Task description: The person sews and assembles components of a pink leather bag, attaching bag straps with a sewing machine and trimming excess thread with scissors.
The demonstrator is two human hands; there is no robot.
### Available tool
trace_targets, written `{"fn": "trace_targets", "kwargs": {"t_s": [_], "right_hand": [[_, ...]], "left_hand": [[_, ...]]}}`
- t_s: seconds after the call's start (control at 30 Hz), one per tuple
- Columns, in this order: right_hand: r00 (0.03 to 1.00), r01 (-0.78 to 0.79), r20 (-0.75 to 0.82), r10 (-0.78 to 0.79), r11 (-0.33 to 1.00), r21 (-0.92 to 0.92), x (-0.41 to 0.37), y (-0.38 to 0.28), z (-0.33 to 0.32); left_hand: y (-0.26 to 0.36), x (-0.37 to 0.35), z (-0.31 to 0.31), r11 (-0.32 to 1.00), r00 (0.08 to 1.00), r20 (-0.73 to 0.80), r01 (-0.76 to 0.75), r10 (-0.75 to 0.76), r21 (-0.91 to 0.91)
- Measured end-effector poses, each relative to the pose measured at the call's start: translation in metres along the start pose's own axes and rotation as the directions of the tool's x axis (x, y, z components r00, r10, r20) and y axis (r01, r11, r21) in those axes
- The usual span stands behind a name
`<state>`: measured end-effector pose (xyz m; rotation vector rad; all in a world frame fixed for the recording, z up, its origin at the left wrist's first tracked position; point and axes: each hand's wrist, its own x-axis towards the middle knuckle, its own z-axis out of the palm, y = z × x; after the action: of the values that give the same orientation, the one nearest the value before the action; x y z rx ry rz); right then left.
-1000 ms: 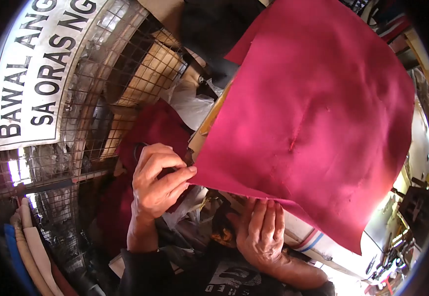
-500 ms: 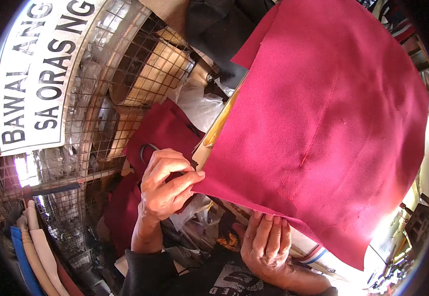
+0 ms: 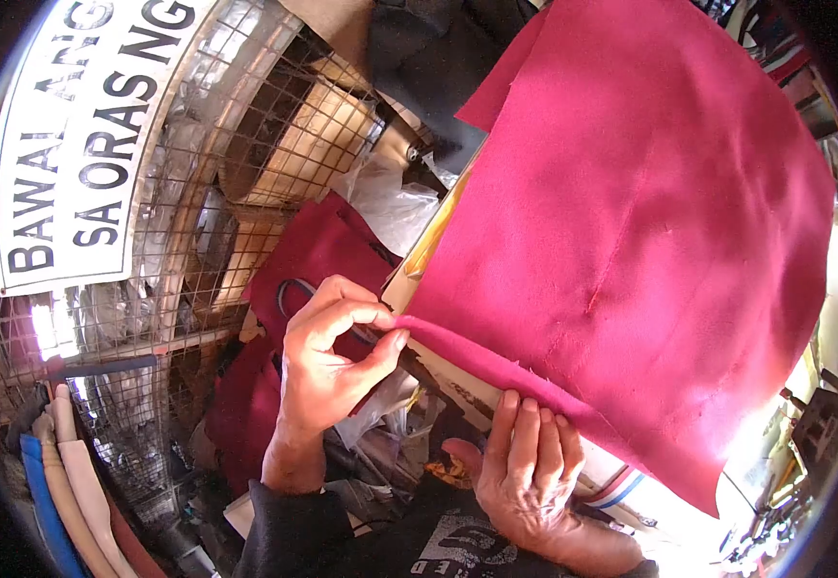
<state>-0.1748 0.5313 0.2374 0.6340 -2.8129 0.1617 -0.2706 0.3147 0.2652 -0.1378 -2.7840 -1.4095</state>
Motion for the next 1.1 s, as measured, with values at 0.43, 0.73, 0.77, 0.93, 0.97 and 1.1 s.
{"fn": "trace_targets", "kwargs": {"t_s": [0.43, 0.73, 0.77, 0.93, 0.97, 1.1], "right_hand": [[0.994, -0.106, 0.043, 0.104, 0.994, 0.036, 0.012, -0.012, -0.008], [0.995, -0.096, -0.020, 0.095, 0.995, -0.033, 0.013, -0.013, -0.012], [0.995, -0.099, -0.019, 0.099, 0.994, -0.037, 0.012, -0.013, -0.009], [0.996, -0.091, -0.016, 0.090, 0.990, -0.106, 0.014, -0.016, -0.010], [0.995, -0.096, -0.006, 0.096, 0.988, -0.118, 0.016, -0.017, -0.011], [0.994, -0.105, -0.039, 0.100, 0.986, -0.130, 0.014, -0.018, -0.009]], "left_hand": [[0.008, 0.025, -0.017, 0.986, 0.950, 0.270, 0.133, -0.156, 0.103], [-0.002, 0.019, -0.010, 0.977, 0.968, 0.186, 0.189, -0.168, -0.102], [-0.010, 0.015, -0.004, 0.994, 0.990, 0.110, 0.090, -0.083, -0.057], [0.000, -0.015, 0.019, 0.896, 0.940, -0.175, -0.206, 0.292, 0.393], [0.002, -0.022, 0.022, 0.763, 0.878, -0.141, -0.307, 0.458, 0.569], [-0.008, -0.046, 0.040, 0.531, 0.810, 0.005, -0.389, 0.586, 0.753]]}}
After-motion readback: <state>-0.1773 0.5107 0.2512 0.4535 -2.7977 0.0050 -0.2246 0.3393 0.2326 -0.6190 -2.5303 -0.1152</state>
